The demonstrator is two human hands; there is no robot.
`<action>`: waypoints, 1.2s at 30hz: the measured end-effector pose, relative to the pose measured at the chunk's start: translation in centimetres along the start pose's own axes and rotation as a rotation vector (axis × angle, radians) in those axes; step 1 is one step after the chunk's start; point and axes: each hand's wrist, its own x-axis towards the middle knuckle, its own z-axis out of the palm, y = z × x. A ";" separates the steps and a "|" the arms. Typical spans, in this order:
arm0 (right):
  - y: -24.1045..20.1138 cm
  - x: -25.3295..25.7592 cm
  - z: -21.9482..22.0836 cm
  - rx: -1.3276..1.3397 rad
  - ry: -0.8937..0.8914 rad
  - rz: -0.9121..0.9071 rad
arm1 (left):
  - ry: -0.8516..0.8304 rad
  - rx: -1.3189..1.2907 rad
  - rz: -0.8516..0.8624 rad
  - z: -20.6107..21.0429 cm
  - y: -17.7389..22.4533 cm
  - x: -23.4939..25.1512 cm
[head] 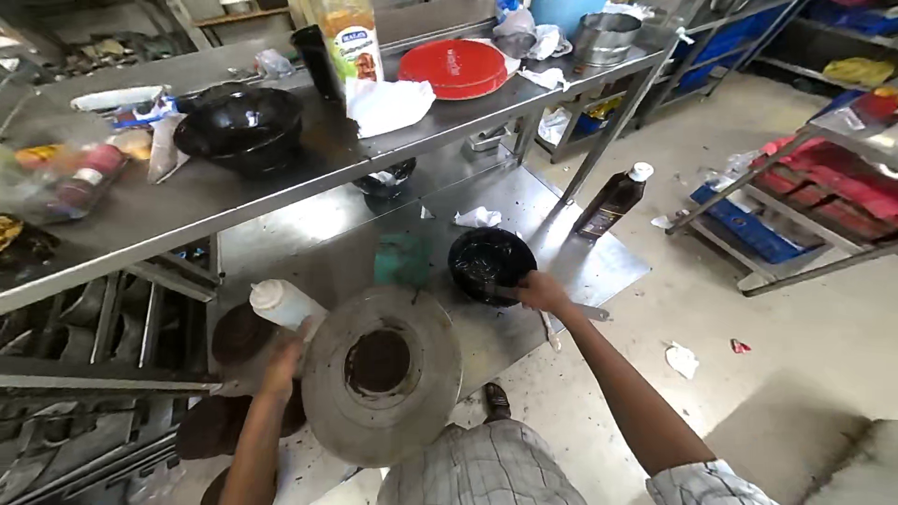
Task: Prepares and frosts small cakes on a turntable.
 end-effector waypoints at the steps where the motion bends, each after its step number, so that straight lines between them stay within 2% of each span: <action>1: 0.6 -0.2 0.5 0.125 -0.027 -0.005 | -0.048 0.043 -0.073 -0.3 0.0 -0.8; 4: 2.3 -2.0 3.1 0.434 -0.093 0.038 | -0.207 0.048 -0.157 -1.0 0.3 -2.7; 7: 3.8 -3.0 4.8 0.616 -0.091 0.036 | -0.178 0.006 -0.080 -1.7 1.8 -3.7; 11: 5.5 -3.5 4.4 0.644 -0.030 -0.035 | -0.069 -0.053 0.072 -3.1 2.8 -4.0; 14: 5.4 -4.3 3.0 0.606 0.016 -0.088 | -0.111 0.070 0.023 -3.1 1.5 -3.5; 17: 3.2 -6.8 1.3 0.571 0.013 -0.152 | -0.130 0.097 0.005 -2.5 0.4 -3.9; 20: -0.4 -10.0 1.3 0.587 -0.077 -0.255 | -0.085 0.034 -0.049 -1.9 0.3 -4.9; 23: -4.4 -13.6 4.1 0.570 -0.185 -0.361 | -0.040 -0.029 -0.053 -1.8 -0.1 -6.4; 25: -6.6 -15.8 6.8 0.429 -0.198 -0.428 | -0.011 -0.032 -0.006 -1.7 -1.1 -8.4; 27: -8.1 -17.6 10.0 0.235 -0.063 -0.518 | 0.053 -0.071 0.044 -1.3 -3.2 -10.6; 29: -8.6 -18.1 12.7 0.060 0.198 -0.612 | 0.108 -0.161 0.029 -0.7 -5.5 -13.4; 31: -8.5 -17.4 13.2 -0.021 0.349 -0.672 | 0.116 -0.261 -0.005 0.6 -7.5 -17.6; 33: -8.4 -17.4 12.8 0.053 0.311 -0.665 | 0.017 -0.326 -0.033 2.2 -9.5 -21.1; 36: -8.0 -17.6 12.9 0.054 0.272 -0.709 | -0.261 -0.314 -0.097 4.1 -10.9 -23.9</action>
